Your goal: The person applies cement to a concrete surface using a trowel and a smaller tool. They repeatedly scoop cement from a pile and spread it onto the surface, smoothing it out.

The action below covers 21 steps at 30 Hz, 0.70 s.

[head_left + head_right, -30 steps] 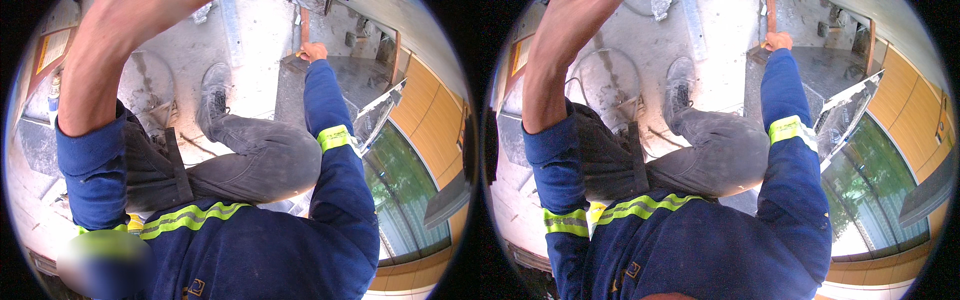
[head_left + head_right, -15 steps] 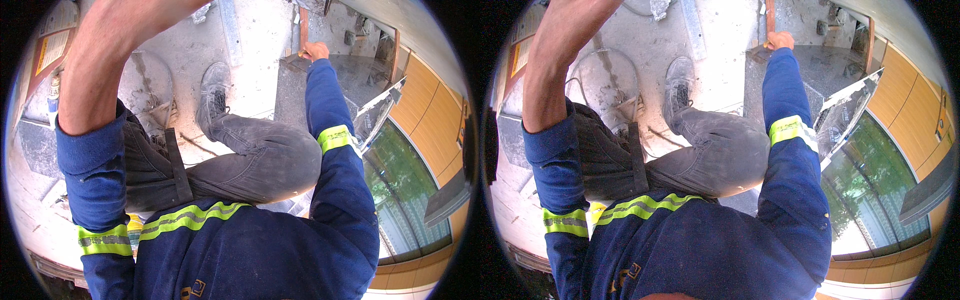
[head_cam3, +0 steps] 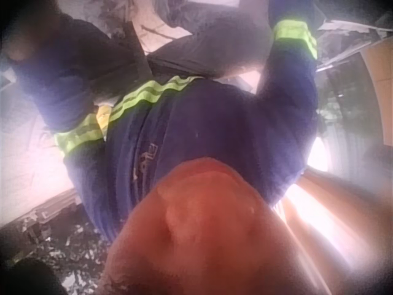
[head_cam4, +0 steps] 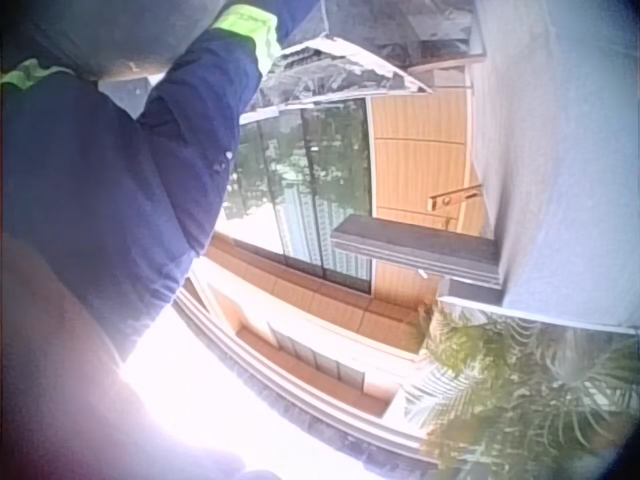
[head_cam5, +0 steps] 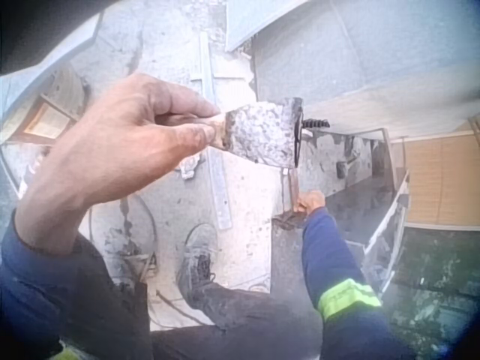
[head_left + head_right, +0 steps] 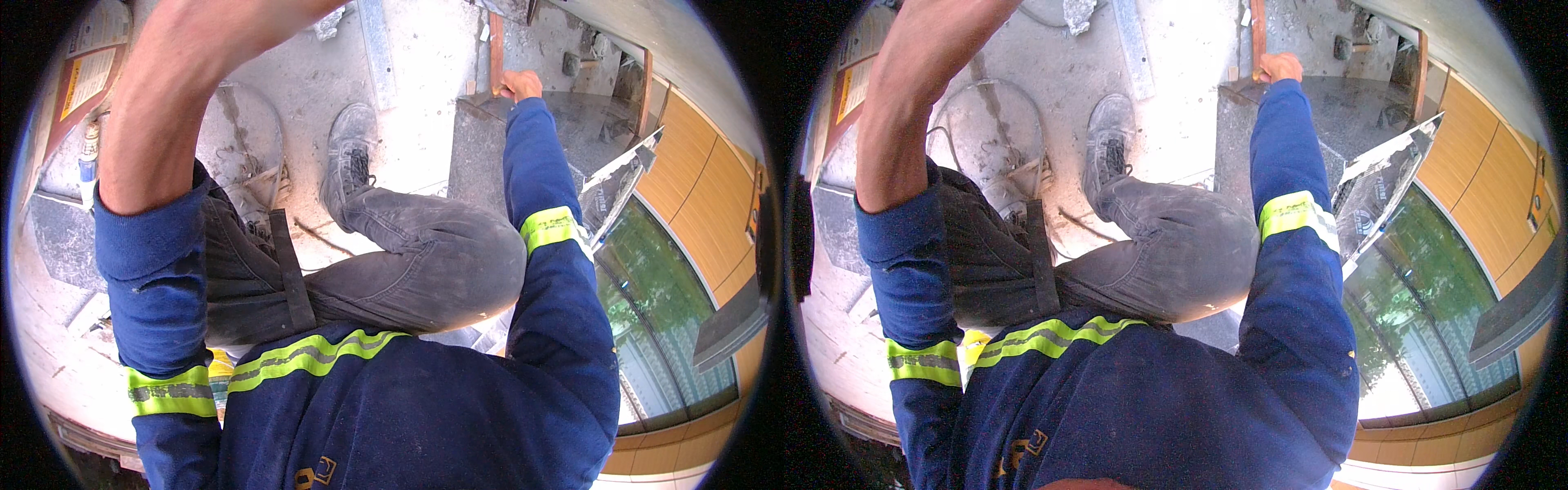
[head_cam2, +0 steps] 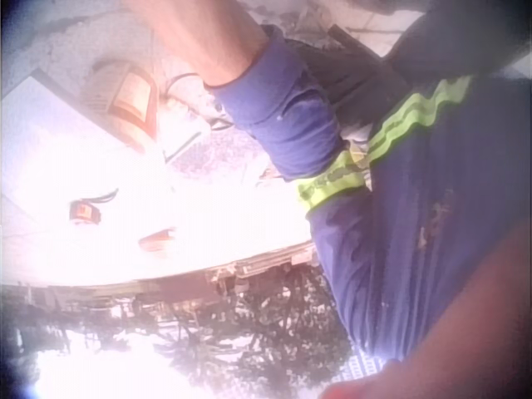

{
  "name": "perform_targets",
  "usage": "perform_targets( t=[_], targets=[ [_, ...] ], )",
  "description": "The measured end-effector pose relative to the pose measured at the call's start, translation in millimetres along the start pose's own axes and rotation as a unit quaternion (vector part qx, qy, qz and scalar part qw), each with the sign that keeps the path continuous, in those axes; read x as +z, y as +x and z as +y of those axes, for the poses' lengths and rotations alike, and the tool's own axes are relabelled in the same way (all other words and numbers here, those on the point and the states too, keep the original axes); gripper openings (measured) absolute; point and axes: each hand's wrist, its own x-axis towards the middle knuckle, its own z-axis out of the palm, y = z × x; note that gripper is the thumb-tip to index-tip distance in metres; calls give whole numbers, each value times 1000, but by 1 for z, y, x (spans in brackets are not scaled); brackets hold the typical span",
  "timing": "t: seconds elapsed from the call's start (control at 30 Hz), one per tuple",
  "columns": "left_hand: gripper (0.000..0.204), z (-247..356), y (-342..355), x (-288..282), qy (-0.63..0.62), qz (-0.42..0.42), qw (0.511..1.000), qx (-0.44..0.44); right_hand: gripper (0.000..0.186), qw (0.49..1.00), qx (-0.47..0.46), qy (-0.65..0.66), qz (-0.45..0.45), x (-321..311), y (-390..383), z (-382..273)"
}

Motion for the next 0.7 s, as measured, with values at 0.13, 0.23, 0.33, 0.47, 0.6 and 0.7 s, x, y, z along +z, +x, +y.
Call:
perform_targets(
  t=[0.13,0.23,0.33,0.47,0.6,0.7],
  targets=[
    [29,7,7,-11,-26,-46,997,-52,22,997,-38,65,13,0,-6,5],
    [29,8,6,-11,-29,-49,997,-55,23,999,-27,39,21,-8,-19,-4],
    [30,4,3,8,43,3,998,-43,23,999,-33,39,-9,-12,-15,-2],
    [30,9,4,16,87,30,995,-45,23,999,-35,24,7,-15,-4,5],
    [31,4,3,9,47,2,998,-50,24,998,-61,-15,22,-23,-13,-5],
    [32,0,7,-6,-35,-46,997,-55,26,998,-63,1,20,-28,-10,0]
  ],
)
